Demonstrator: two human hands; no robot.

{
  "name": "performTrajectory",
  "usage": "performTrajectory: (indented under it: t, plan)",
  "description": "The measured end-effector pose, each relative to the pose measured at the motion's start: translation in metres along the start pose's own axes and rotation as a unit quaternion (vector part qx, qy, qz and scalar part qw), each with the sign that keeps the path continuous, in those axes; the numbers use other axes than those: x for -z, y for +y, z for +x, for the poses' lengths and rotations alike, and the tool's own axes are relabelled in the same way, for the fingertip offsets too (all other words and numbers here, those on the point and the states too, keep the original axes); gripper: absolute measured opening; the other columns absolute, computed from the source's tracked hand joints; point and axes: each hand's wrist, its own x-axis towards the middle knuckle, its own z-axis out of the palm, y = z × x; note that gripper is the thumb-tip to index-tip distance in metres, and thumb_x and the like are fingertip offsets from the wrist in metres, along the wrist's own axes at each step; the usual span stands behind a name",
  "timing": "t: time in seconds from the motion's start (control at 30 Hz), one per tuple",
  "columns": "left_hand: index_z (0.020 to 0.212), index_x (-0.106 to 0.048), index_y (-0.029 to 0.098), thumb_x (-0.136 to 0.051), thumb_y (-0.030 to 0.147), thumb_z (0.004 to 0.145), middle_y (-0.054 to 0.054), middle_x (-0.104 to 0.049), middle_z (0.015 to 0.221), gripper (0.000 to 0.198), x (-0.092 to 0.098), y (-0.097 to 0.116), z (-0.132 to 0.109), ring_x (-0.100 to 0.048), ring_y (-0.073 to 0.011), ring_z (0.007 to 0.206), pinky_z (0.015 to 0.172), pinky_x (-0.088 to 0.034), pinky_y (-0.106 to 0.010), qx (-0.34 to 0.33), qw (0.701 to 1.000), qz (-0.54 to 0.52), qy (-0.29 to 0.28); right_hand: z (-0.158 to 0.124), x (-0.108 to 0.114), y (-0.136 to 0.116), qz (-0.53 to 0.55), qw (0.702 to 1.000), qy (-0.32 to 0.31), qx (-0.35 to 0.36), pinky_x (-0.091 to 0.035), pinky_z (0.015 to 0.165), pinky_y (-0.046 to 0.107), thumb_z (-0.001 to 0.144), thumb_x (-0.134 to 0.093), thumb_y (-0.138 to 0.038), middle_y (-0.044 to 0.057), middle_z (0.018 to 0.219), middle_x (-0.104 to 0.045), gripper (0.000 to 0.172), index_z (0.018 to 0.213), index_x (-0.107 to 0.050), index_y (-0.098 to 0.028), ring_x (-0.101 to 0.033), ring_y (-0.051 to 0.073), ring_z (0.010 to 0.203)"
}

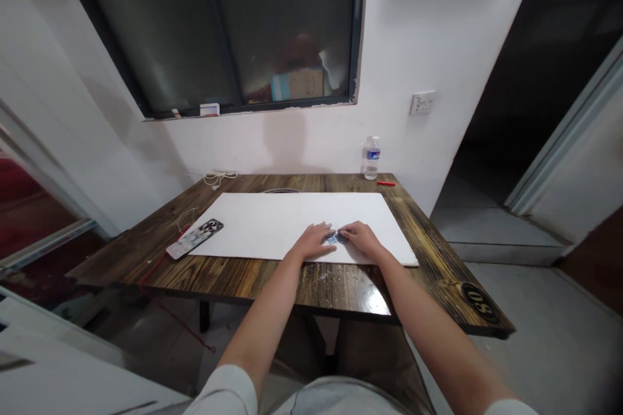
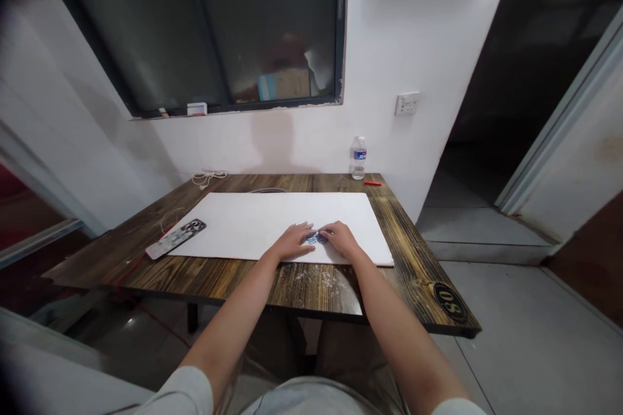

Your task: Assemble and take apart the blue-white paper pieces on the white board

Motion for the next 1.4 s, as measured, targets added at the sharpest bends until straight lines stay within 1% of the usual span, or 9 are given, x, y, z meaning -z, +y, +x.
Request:
performTrajectory:
  t: [0.2, 0.33, 0.47, 0.73, 0.83, 0.97, 1.2, 1.3, 1.4]
  plan:
    - [0.127, -0.06, 0.021, -0.05, 0.017, 0.088, -0.006, -0.056, 0.138, 0.04, -0.003, -0.004, 0.001, -0.047, -0.0198, 0.131, 0.112, -0.033, -0.036, 0.035, 0.993, 0.004, 0.114, 0.002, 0.002, 0.004, 0.162, 0.984, 0.055, -0.056, -0.051, 0.079, 0.033, 0.084, -0.055, -0.033, 0.007, 0.096, -0.075, 0.028, 0.099, -0.073, -0.019, -0.068, 0.021, 0.088]
    - [0.124, -0.062, 0.02, -0.045, 0.009, 0.085, -0.008, -0.064, 0.128, 0.045, 0.004, -0.002, -0.002, -0.056, -0.0225, 0.119, 0.104, -0.04, -0.038, 0.174, 0.964, 0.044, 0.199, -0.003, 0.013, 0.002, 0.021, 0.992, 0.112, -0.056, -0.048, 0.079, 0.031, 0.086, -0.052, -0.041, 0.006, 0.088, -0.075, 0.031, 0.083, -0.075, -0.021, -0.067, 0.021, 0.085]
    - [0.114, -0.07, 0.02, -0.043, 0.02, 0.09, -0.01, -0.072, 0.111, 0.035, 0.006, 0.001, -0.002, -0.064, -0.0256, 0.105, 0.093, -0.047, -0.038, 0.255, 0.954, 0.052, 0.147, -0.007, 0.019, -0.003, -0.066, 0.993, 0.066, -0.073, -0.045, 0.074, 0.028, 0.089, -0.048, -0.045, 0.007, 0.075, -0.074, 0.041, 0.069, -0.075, -0.02, -0.066, 0.02, 0.076]
    - [0.143, -0.044, 0.026, -0.062, 0.05, 0.083, -0.009, -0.04, 0.151, 0.067, 0.0, 0.005, 0.0, -0.029, -0.0259, 0.143, 0.116, -0.023, -0.044, -0.021, 0.999, -0.02, -0.015, -0.005, 0.006, -0.012, 0.064, 0.997, -0.03, -0.011, -0.048, 0.086, 0.032, 0.087, -0.048, -0.034, 0.005, 0.095, -0.076, 0.033, 0.089, -0.077, -0.02, -0.067, 0.021, 0.092]
    - [0.142, -0.045, 0.027, -0.069, 0.047, 0.077, -0.009, -0.045, 0.148, 0.072, 0.001, 0.005, 0.0, -0.034, -0.0274, 0.141, 0.115, -0.024, -0.046, -0.035, 0.999, -0.033, -0.007, -0.003, 0.004, -0.007, 0.128, 0.991, -0.008, -0.024, -0.049, 0.086, 0.033, 0.086, -0.047, -0.036, 0.006, 0.095, -0.076, 0.035, 0.091, -0.076, -0.018, -0.067, 0.021, 0.093]
    - [0.126, -0.061, 0.024, -0.064, 0.032, 0.083, -0.006, -0.063, 0.129, 0.044, 0.0, 0.004, 0.001, -0.054, -0.0224, 0.124, 0.108, -0.037, -0.037, -0.042, 0.997, -0.051, 0.041, -0.001, 0.007, 0.001, 0.08, 0.994, 0.054, -0.053, -0.049, 0.08, 0.031, 0.078, -0.059, -0.033, 0.005, 0.092, -0.075, 0.025, 0.091, -0.075, -0.019, -0.066, 0.021, 0.085]
    - [0.115, -0.067, 0.021, -0.047, 0.019, 0.09, -0.008, -0.066, 0.123, 0.032, 0.003, 0.0, -0.002, -0.057, -0.023, 0.117, 0.103, -0.04, -0.038, 0.158, 0.968, 0.012, 0.195, -0.003, 0.014, 0.007, 0.004, 0.997, 0.061, -0.037, -0.045, 0.073, 0.028, 0.066, -0.072, -0.033, 0.004, 0.084, -0.071, 0.019, 0.079, -0.074, -0.019, -0.063, 0.019, 0.078]
    - [0.115, -0.068, 0.021, -0.046, 0.033, 0.093, -0.009, -0.071, 0.111, 0.033, 0.005, 0.001, -0.004, -0.063, -0.0251, 0.105, 0.093, -0.046, -0.037, 0.262, 0.947, 0.008, 0.187, -0.003, 0.017, 0.008, -0.005, 0.999, 0.027, -0.027, -0.043, 0.07, 0.027, 0.066, -0.074, -0.032, 0.002, 0.077, -0.071, 0.013, 0.07, -0.073, -0.019, -0.062, 0.018, 0.076]
    - [0.123, -0.063, 0.021, -0.045, 0.048, 0.093, -0.011, -0.066, 0.124, 0.044, 0.004, 0.003, -0.003, -0.058, -0.0272, 0.118, 0.098, -0.043, -0.038, 0.204, 0.97, -0.003, 0.135, -0.002, 0.016, 0.008, -0.06, 0.998, -0.023, -0.004, -0.041, 0.069, 0.026, 0.066, -0.077, -0.035, 0.002, 0.074, -0.07, 0.016, 0.067, -0.072, -0.02, -0.061, 0.018, 0.076]
